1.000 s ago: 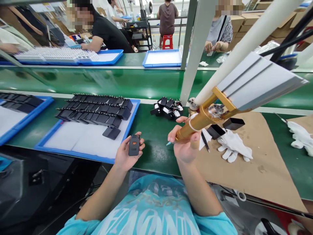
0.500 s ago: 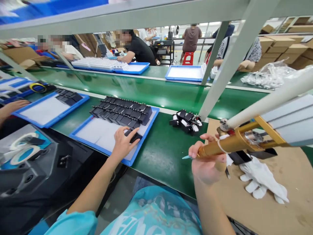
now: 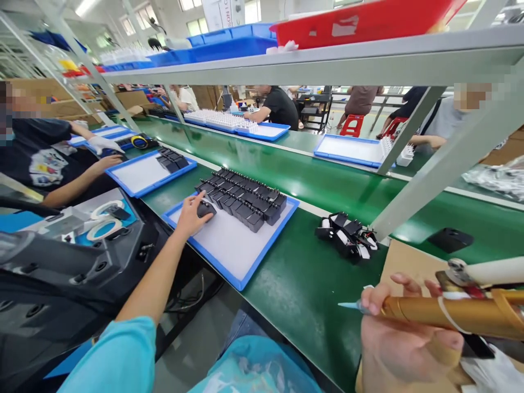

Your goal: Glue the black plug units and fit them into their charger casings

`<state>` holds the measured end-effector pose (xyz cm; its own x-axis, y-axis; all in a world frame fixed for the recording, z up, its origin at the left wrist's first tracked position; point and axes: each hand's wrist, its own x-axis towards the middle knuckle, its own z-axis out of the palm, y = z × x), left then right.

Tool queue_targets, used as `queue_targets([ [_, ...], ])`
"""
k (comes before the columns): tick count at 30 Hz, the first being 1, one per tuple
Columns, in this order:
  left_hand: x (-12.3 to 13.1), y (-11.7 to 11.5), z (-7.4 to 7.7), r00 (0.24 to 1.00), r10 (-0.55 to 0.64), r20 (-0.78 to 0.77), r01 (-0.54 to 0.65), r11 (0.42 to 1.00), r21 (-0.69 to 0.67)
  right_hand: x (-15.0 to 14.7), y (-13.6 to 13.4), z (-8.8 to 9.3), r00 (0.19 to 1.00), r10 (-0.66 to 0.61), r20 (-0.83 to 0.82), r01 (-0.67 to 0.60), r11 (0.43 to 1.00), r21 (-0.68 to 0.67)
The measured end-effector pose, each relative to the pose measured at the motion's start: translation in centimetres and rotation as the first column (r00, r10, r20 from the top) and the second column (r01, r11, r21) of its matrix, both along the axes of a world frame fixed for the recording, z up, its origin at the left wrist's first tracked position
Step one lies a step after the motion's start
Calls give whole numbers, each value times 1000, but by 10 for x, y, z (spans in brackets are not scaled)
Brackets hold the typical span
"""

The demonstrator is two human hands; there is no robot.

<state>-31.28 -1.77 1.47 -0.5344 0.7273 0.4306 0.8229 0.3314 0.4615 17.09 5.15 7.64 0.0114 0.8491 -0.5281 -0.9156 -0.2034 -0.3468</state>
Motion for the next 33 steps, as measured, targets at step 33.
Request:
queue_targets([
  [33,157,123,53,724,-690,3,689,723,55,5,10,-13,850,-357,388,-74,648,758],
])
